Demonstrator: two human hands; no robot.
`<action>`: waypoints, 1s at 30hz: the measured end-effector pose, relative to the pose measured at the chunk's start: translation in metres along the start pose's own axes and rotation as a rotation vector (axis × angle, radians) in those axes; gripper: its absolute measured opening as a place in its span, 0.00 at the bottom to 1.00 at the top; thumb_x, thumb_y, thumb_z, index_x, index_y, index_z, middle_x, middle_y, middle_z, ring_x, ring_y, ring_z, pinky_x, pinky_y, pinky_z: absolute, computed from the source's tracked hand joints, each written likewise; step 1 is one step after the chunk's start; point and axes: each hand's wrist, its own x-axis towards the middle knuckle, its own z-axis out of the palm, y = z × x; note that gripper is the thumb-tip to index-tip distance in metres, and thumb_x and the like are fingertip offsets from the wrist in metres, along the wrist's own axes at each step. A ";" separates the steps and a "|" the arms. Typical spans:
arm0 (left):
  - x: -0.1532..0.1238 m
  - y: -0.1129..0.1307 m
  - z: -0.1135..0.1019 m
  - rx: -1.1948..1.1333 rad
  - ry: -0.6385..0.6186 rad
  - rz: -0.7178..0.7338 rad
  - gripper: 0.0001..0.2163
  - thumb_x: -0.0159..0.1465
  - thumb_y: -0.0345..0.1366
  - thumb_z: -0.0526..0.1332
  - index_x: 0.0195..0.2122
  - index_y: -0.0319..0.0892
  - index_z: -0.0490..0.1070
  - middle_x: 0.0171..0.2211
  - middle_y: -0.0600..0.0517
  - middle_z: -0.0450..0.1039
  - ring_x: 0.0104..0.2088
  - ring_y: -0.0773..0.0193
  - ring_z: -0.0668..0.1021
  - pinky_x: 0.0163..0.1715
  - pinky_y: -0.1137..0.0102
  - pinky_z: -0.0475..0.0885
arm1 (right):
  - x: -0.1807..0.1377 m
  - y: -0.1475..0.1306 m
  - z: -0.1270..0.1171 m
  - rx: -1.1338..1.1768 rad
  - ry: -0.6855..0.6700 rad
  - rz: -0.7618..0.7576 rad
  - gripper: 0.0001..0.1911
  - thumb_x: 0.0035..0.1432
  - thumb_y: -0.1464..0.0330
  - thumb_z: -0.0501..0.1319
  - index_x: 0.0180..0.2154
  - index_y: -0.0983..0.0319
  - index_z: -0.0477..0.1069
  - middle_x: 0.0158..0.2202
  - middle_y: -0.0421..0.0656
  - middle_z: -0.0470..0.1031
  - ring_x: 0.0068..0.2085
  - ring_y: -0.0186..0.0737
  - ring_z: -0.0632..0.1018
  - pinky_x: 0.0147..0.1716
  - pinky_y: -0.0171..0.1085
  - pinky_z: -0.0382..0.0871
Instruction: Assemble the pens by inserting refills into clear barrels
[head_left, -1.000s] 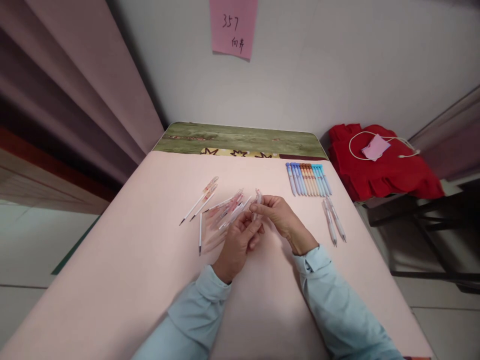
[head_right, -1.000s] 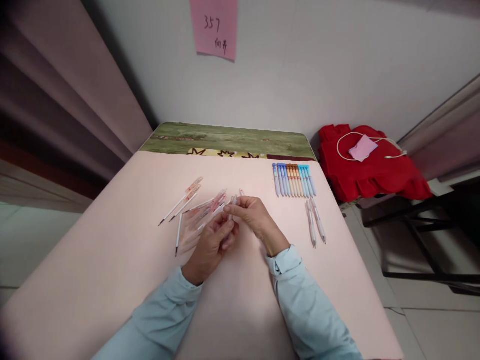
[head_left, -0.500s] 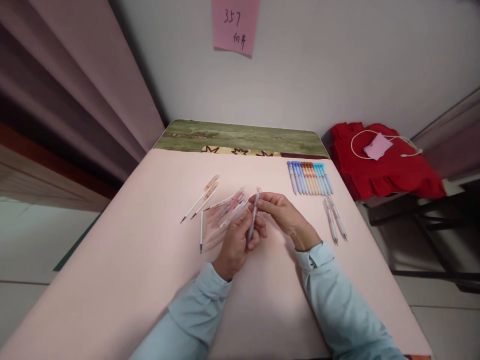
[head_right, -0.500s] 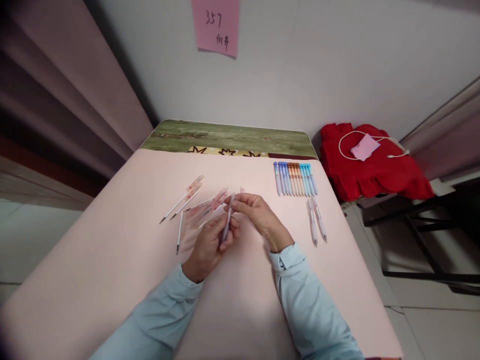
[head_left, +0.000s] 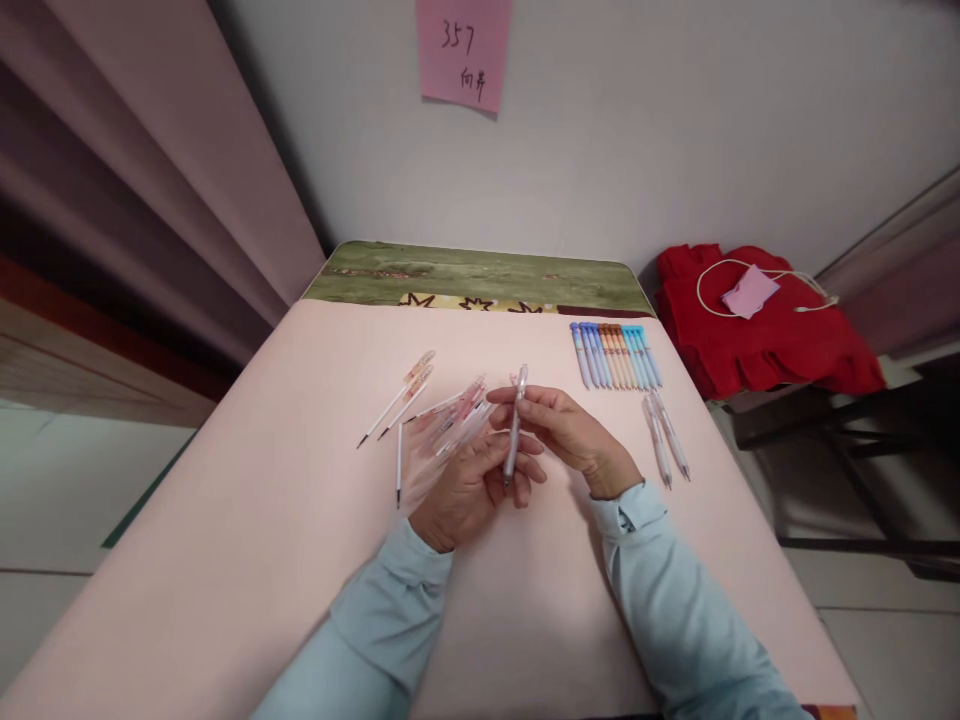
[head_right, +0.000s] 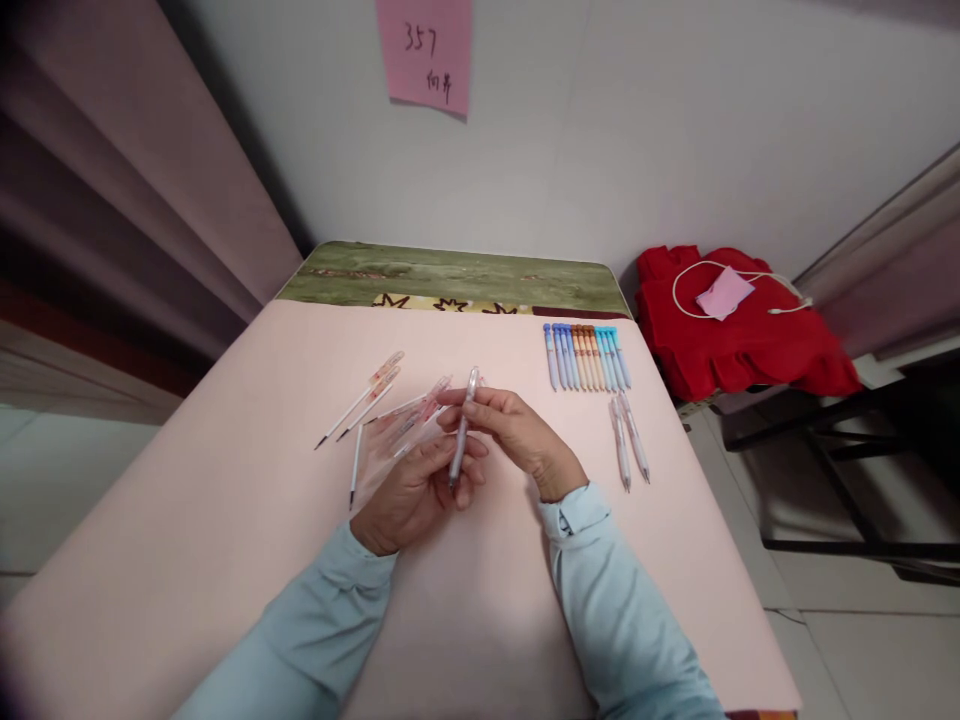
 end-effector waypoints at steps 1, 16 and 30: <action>-0.001 0.001 0.001 -0.002 -0.024 0.001 0.15 0.64 0.47 0.63 0.39 0.38 0.77 0.31 0.44 0.79 0.24 0.65 0.77 0.22 0.72 0.70 | -0.001 0.000 0.001 0.017 -0.018 0.012 0.24 0.54 0.56 0.70 0.50 0.61 0.76 0.39 0.44 0.79 0.35 0.37 0.78 0.37 0.35 0.73; 0.002 -0.004 -0.002 -0.018 0.096 0.002 0.10 0.60 0.41 0.69 0.35 0.38 0.79 0.30 0.47 0.77 0.28 0.66 0.78 0.29 0.72 0.74 | -0.001 0.001 0.009 -0.016 -0.128 0.019 0.18 0.55 0.56 0.68 0.41 0.60 0.71 0.21 0.36 0.74 0.17 0.36 0.71 0.18 0.37 0.70; 0.006 -0.017 0.010 0.584 0.183 0.300 0.15 0.66 0.47 0.61 0.34 0.38 0.74 0.29 0.49 0.78 0.27 0.65 0.78 0.32 0.70 0.73 | -0.015 0.014 0.029 -0.177 0.395 -0.114 0.19 0.47 0.55 0.70 0.32 0.61 0.69 0.19 0.33 0.69 0.16 0.29 0.64 0.14 0.30 0.56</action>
